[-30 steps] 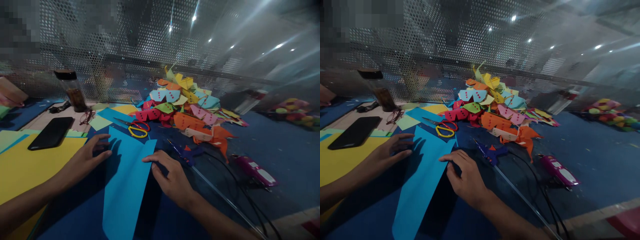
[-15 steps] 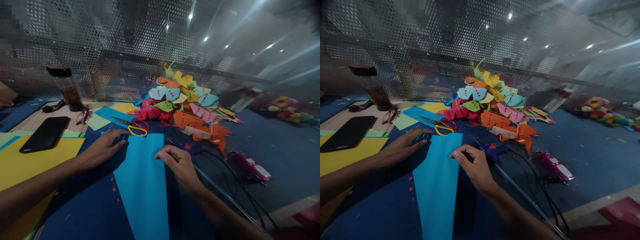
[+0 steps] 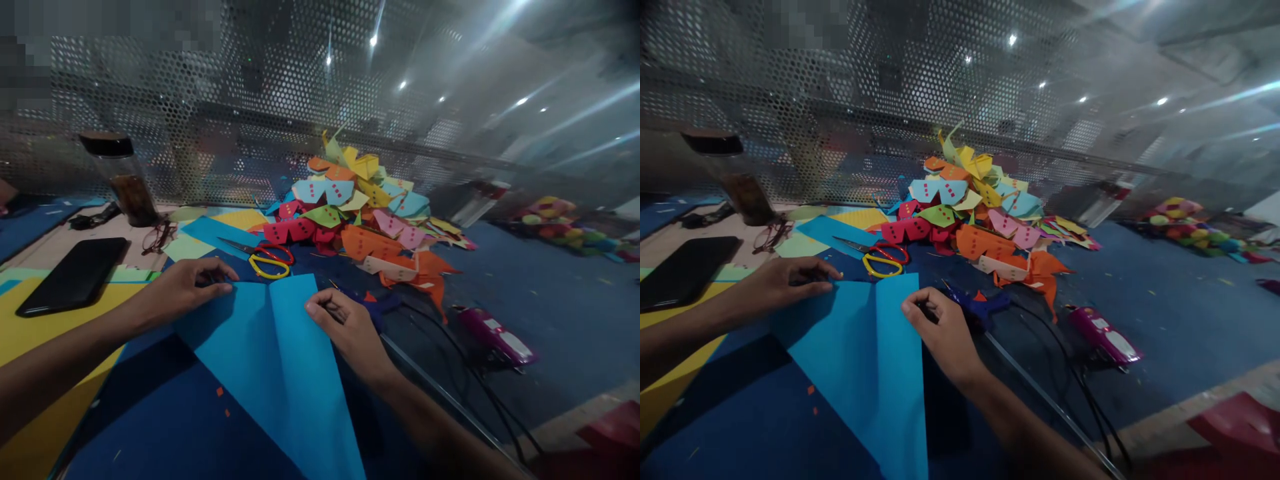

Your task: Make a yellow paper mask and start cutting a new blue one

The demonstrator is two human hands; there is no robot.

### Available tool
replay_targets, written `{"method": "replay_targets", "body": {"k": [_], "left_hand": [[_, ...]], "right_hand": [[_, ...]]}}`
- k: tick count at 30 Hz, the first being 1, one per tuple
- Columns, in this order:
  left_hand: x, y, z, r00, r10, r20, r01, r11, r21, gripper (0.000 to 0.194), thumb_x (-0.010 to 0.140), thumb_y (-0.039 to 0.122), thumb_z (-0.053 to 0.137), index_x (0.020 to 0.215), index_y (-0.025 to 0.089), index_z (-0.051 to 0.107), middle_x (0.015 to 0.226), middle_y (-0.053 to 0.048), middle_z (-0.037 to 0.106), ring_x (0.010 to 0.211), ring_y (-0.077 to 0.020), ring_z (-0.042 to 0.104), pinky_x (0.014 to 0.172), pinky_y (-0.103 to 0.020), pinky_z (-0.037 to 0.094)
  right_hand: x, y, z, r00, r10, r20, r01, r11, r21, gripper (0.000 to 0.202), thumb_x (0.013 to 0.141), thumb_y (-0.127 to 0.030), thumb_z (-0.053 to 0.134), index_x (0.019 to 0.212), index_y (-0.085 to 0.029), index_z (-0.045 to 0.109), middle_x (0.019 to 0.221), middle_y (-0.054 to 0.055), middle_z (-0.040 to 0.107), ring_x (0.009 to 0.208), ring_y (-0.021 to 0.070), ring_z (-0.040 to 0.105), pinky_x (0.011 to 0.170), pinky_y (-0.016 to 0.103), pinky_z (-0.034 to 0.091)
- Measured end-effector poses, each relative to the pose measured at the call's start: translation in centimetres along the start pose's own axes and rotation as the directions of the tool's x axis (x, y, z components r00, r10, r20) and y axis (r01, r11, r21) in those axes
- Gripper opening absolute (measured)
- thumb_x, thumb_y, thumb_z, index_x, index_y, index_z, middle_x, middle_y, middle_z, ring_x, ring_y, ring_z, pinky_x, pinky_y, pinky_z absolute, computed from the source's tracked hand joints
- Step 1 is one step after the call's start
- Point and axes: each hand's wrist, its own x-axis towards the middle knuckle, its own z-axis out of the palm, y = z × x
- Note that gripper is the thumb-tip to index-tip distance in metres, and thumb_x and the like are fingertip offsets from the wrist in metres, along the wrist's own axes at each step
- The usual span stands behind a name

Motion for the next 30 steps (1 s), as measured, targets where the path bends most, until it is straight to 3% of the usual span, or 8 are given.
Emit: {"method": "replay_targets", "body": {"k": [4,6,9,13,16,21,26,30], "left_hand": [[-0.1,-0.8,-0.4,0.999,0.001,0.042,-0.004,0.997,0.081,0.024,0.085,0.043,0.06,0.098,0.026,0.072,0.093,-0.002,0.076,0.085,-0.023,0.071,0.079,-0.037,0.056],[-0.3,-1.1,0.0,1.0,0.023,0.006,-0.024,0.982,0.189,0.024,0.087,0.04,0.057,0.1,0.026,0.072,0.096,-0.002,0.076,0.089,-0.0249,0.071,0.079,-0.038,0.056],[-0.9,-0.9,1.8,0.977,0.201,-0.072,-0.154,0.896,0.416,0.024,0.091,0.035,0.054,0.103,0.024,0.071,0.109,-0.005,0.073,0.105,-0.0296,0.066,0.091,-0.045,0.051],[-2.0,0.2,4.7,0.931,0.355,0.09,-0.359,0.839,0.409,0.026,0.096,0.027,0.051,0.117,0.023,0.066,0.122,-0.008,0.07,0.109,-0.0261,0.064,0.096,-0.046,0.05],[-2.5,0.6,6.1,0.92,0.363,0.148,-0.389,0.801,0.456,0.025,0.096,0.024,0.053,0.117,0.021,0.066,0.125,-0.008,0.07,0.106,-0.0275,0.064,0.091,-0.046,0.052],[-2.7,0.4,6.7,0.913,0.395,0.102,-0.393,0.788,0.474,0.022,0.096,0.022,0.051,0.111,0.021,0.067,0.124,-0.009,0.07,0.105,-0.0259,0.064,0.091,-0.045,0.053],[-2.8,0.1,6.9,0.911,0.399,0.108,-0.396,0.767,0.505,0.022,0.097,0.025,0.051,0.113,0.022,0.066,0.128,-0.008,0.069,0.105,-0.0272,0.065,0.088,-0.047,0.052],[-2.9,0.1,7.0,0.916,0.378,0.136,-0.389,0.748,0.538,0.023,0.099,0.025,0.049,0.115,0.021,0.065,0.133,-0.008,0.066,0.107,-0.0286,0.063,0.088,-0.049,0.052]], "right_hand": [[0.1,0.4,0.3,0.994,0.073,0.081,-0.074,0.997,0.01,0.018,0.087,-0.034,0.06,0.094,-0.018,0.062,0.069,-0.004,0.049,0.064,0.0115,0.048,0.059,0.023,0.04],[0.1,0.6,0.4,0.986,0.106,0.13,-0.106,0.994,-0.008,0.017,0.087,-0.032,0.058,0.095,-0.018,0.062,0.065,-0.005,0.045,0.061,0.0109,0.045,0.056,0.023,0.037],[0.0,0.8,0.4,0.977,0.138,0.161,-0.132,0.99,-0.051,0.015,0.088,-0.03,0.056,0.094,-0.018,0.062,0.063,-0.006,0.042,0.058,0.0105,0.041,0.053,0.023,0.033],[0.0,0.9,0.5,0.979,0.142,0.15,-0.125,0.986,-0.114,0.016,0.089,-0.029,0.054,0.094,-0.019,0.065,0.061,-0.006,0.039,0.056,0.0106,0.038,0.051,0.023,0.029],[0.4,0.9,0.7,0.984,0.12,0.131,-0.106,0.988,-0.111,0.02,0.09,-0.031,0.054,0.1,-0.02,0.068,0.067,-0.004,0.046,0.059,0.0111,0.042,0.052,0.023,0.032],[1.1,1.3,1.0,0.991,0.107,0.081,-0.1,0.992,-0.081,0.02,0.09,-0.033,0.055,0.097,-0.02,0.069,0.077,-0.001,0.058,0.063,0.0118,0.05,0.056,0.023,0.037],[1.2,1.5,1.1,0.99,0.14,0.033,-0.137,0.987,-0.086,0.015,0.087,-0.029,0.056,0.09,-0.018,0.066,0.066,-0.004,0.05,0.059,0.0112,0.047,0.053,0.022,0.036],[1.0,1.7,1.2,0.995,0.1,0.026,-0.095,0.982,-0.161,0.014,0.088,-0.026,0.054,0.09,-0.019,0.066,0.061,-0.006,0.045,0.054,0.0105,0.043,0.05,0.022,0.032]]}}
